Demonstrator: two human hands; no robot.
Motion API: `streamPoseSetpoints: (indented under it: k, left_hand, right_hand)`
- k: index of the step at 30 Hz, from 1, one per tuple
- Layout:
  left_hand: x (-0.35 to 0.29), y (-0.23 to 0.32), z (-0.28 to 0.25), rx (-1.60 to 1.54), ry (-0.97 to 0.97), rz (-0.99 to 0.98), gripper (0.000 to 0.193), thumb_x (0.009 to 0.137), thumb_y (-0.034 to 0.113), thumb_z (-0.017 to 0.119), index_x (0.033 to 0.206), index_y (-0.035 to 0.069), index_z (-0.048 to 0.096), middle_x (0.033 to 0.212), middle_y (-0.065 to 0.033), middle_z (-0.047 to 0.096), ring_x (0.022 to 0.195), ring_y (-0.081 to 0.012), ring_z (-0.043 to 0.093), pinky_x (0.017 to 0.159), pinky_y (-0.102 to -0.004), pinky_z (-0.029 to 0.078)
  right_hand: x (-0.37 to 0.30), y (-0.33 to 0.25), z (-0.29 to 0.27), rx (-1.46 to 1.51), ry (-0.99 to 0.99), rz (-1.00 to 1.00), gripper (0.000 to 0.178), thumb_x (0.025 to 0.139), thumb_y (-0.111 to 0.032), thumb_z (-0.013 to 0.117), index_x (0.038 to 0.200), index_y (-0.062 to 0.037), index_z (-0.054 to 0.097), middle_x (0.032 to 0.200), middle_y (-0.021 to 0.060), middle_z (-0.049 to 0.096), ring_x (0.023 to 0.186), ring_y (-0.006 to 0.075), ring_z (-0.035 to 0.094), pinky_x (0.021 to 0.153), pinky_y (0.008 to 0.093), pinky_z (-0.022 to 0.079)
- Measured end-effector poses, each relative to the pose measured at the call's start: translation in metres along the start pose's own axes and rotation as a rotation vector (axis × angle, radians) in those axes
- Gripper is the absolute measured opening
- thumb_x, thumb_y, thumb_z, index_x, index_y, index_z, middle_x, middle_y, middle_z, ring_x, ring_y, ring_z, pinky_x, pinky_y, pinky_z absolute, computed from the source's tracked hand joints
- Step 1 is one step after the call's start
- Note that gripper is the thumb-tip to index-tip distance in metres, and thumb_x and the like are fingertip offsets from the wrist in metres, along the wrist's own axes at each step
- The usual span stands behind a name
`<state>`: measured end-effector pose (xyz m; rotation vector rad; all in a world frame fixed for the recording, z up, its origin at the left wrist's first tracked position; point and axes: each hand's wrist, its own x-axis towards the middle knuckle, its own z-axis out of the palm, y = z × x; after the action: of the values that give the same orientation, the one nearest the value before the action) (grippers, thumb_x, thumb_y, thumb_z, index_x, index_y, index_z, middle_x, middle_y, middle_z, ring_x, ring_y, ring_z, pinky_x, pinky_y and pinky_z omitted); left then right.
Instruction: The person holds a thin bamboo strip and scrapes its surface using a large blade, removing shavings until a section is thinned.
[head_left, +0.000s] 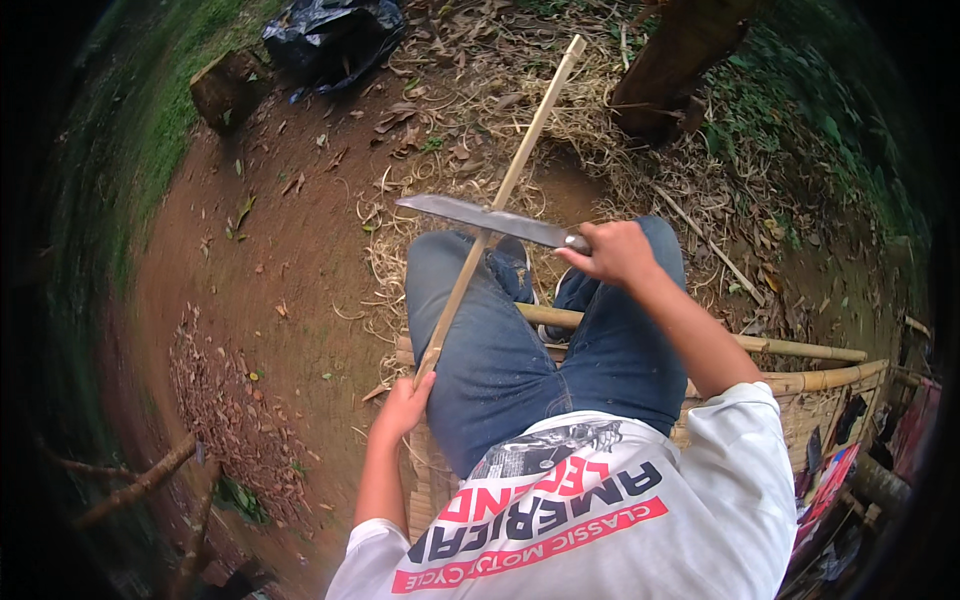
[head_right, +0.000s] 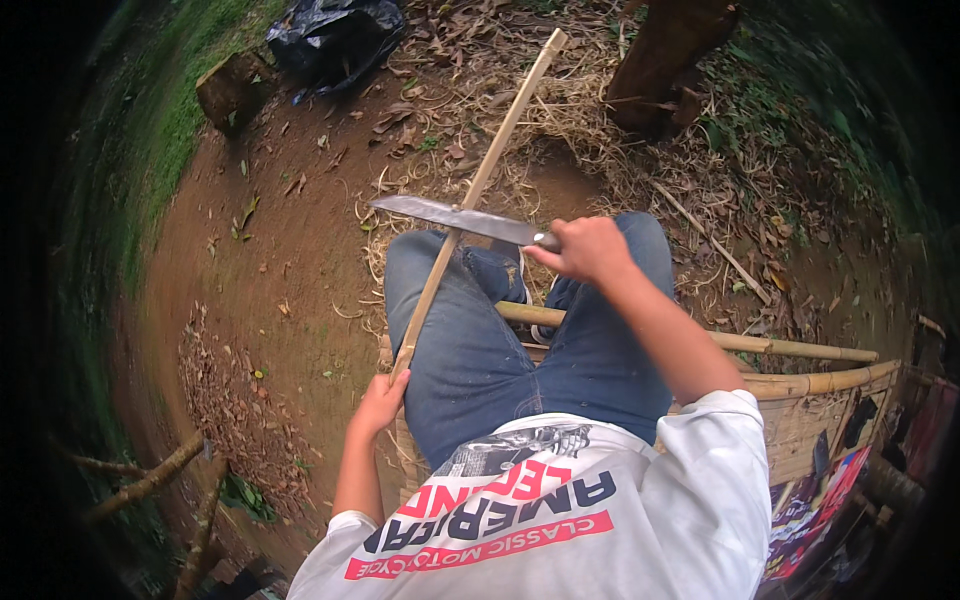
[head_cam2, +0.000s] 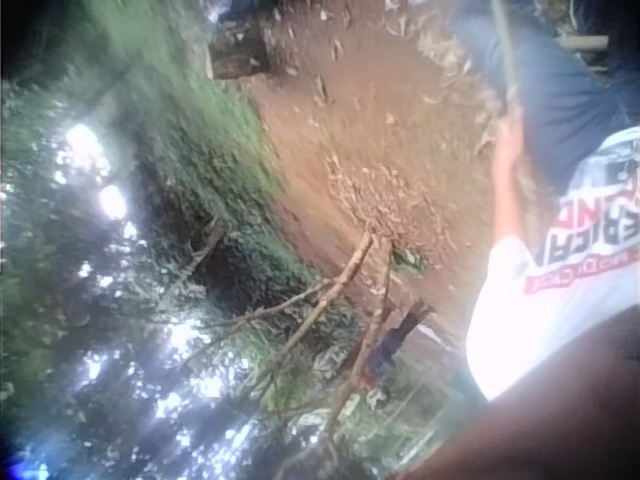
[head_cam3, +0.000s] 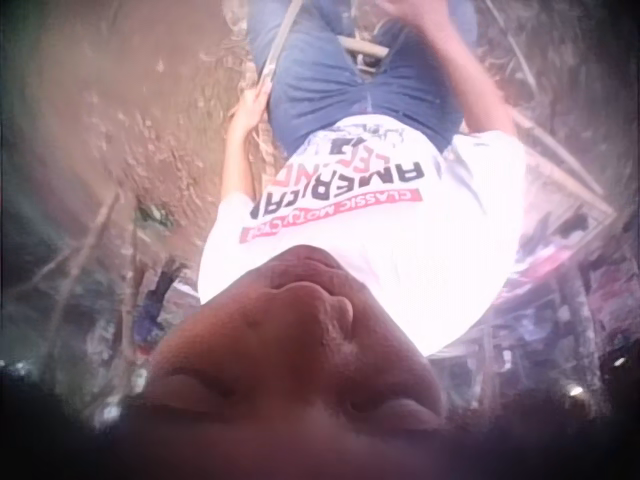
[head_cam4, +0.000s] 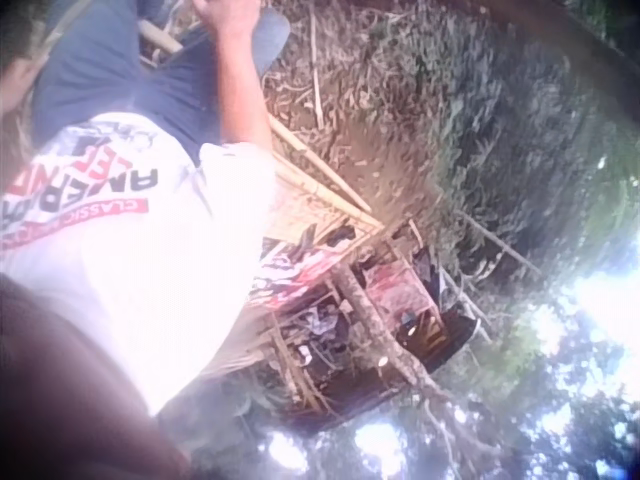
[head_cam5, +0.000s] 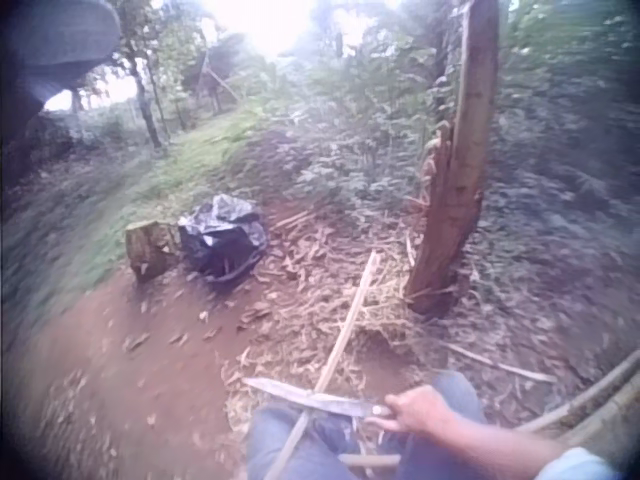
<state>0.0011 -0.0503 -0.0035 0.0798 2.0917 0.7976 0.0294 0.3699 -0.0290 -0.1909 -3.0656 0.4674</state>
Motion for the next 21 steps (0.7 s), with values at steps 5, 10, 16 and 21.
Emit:
streamPoseSetpoints:
  k: [5,10,16,21]
  left_hand:
    - [0.006,-0.004,0.002,-0.041,-0.003,0.015,0.058,0.1,0.043,0.052,0.068,-0.005,0.053,0.056,-0.0016,0.044,0.059,-0.0095,0.04,0.054,-0.0339,0.04]
    - [0.002,-0.021,0.007,-0.016,0.084,0.036,0.061,0.101,0.046,0.05,0.064,-0.003,0.05,0.056,-0.0001,0.044,0.057,-0.0093,0.039,0.052,-0.0321,0.038]
    - [0.017,-0.022,0.002,-0.172,0.007,0.055,0.06,0.1,0.047,0.05,0.062,0.001,0.052,0.054,0.0007,0.044,0.052,-0.0098,0.041,0.049,-0.0306,0.035]
    - [0.018,-0.003,0.005,-0.138,0.01,-0.03,0.061,0.099,0.047,0.051,0.06,0.001,0.051,0.053,0.0006,0.044,0.051,-0.01,0.04,0.049,-0.0312,0.034]
  right_hand:
    - [0.014,-0.062,0.014,0.137,-0.094,-0.046,0.068,0.084,-0.073,0.05,0.074,-0.0084,0.068,0.059,0.0141,0.064,0.058,0.0317,0.067,0.054,0.0424,0.053]
    - [0.034,-0.075,0.021,0.123,-0.161,-0.142,0.07,0.082,-0.076,0.05,0.075,-0.0088,0.069,0.059,0.0136,0.064,0.058,0.0319,0.067,0.054,0.0428,0.053]
    - [0.038,0.026,0.005,-0.091,-0.035,-0.013,0.067,0.08,-0.074,0.055,0.069,-0.0095,0.067,0.059,0.0125,0.064,0.056,0.03,0.066,0.052,0.0417,0.053]
    - [0.026,-0.02,-0.003,0.044,-0.012,0.06,0.064,0.084,-0.069,0.055,0.069,-0.0079,0.066,0.06,0.0144,0.065,0.058,0.032,0.067,0.054,0.0432,0.054]
